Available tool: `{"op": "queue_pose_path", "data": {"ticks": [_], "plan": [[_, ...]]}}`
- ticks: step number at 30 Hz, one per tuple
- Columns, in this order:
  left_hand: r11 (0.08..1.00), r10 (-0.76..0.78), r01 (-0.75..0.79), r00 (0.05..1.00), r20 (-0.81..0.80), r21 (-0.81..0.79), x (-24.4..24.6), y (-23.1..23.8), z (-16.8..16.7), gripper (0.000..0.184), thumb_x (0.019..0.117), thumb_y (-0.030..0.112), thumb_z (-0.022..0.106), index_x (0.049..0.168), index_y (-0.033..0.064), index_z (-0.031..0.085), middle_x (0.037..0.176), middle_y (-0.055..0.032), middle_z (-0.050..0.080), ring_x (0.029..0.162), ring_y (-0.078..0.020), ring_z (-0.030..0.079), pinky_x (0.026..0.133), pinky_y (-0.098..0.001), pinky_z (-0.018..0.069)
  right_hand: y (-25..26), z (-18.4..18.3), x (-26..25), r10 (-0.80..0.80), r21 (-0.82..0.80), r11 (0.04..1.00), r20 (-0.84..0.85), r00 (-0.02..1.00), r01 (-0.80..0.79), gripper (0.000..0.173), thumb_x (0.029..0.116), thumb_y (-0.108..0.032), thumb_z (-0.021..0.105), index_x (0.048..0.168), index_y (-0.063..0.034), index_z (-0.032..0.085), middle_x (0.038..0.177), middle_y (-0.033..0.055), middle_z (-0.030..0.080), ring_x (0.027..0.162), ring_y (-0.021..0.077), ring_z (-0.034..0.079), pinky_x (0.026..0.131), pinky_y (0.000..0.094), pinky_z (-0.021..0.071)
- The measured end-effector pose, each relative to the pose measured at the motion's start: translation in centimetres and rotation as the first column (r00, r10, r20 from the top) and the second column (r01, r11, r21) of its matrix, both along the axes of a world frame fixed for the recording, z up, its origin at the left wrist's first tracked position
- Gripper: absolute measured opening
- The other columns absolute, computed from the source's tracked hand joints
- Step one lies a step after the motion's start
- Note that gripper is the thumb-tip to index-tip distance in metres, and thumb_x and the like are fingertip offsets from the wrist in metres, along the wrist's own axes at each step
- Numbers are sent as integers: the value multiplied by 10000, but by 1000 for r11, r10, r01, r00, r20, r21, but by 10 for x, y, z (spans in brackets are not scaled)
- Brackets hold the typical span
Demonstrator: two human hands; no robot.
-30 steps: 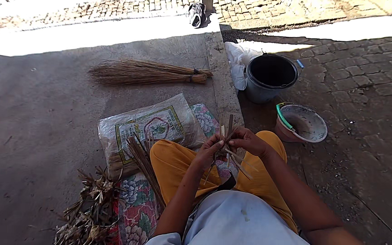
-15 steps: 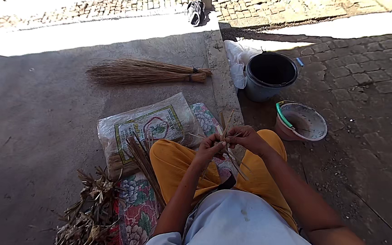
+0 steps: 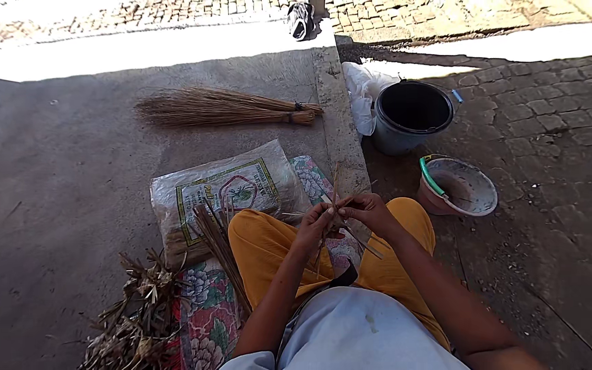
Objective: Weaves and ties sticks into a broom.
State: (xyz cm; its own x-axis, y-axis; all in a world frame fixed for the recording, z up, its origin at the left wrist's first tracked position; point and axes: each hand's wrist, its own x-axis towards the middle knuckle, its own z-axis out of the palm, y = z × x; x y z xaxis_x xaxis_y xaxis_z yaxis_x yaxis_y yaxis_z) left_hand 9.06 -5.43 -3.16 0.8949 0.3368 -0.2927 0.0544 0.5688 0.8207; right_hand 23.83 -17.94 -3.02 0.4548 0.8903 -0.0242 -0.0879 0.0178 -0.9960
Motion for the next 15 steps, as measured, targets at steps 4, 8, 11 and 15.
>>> {"op": "queue_pose_path", "data": {"ticks": [4, 8, 11, 15], "plan": [[995, 4, -7, 1000, -26, -96, 0, 2, 4, 189, 1100, 128, 409, 1086, 36, 574, 944, -111, 697, 793, -210, 720, 688, -370, 627, 3, -1, -4, -13, 72, 997, 31, 999, 10, 95, 929, 41, 665, 976, -17, 724, 935, 18, 721, 805, 78, 677, 796, 254, 588], [989, -48, 45, 999, -21, -138, -3, 7, 4, 194, 1095, 120, 402, 1073, 46, 581, 920, -104, 708, 775, -197, 725, 665, -349, 627, 2, 1, -4, 64, 117, 990, 107, 992, -77, 85, 927, 9, 673, 955, -32, 741, 1157, 45, 669, 1038, 105, 652, 901, 259, 574], [987, -95, 94, 995, -6, -134, -6, 10, 5, 187, 1088, 113, 409, 1115, 49, 583, 935, -96, 711, 788, -186, 726, 668, -330, 623, 2, 2, -4, 83, 140, 985, 118, 990, -99, 72, 922, 12, 681, 936, -27, 740, 1124, 51, 691, 1048, 116, 661, 902, 269, 578], [991, -50, 55, 998, 44, -124, -4, 7, 2, 120, 1084, 94, 411, 1075, 72, 529, 943, -89, 700, 812, -196, 724, 720, -362, 628, 3, 4, -10, -16, 119, 993, 101, 995, 3, 86, 916, 31, 681, 937, -26, 743, 1026, 32, 685, 948, 94, 665, 850, 250, 585]]}}
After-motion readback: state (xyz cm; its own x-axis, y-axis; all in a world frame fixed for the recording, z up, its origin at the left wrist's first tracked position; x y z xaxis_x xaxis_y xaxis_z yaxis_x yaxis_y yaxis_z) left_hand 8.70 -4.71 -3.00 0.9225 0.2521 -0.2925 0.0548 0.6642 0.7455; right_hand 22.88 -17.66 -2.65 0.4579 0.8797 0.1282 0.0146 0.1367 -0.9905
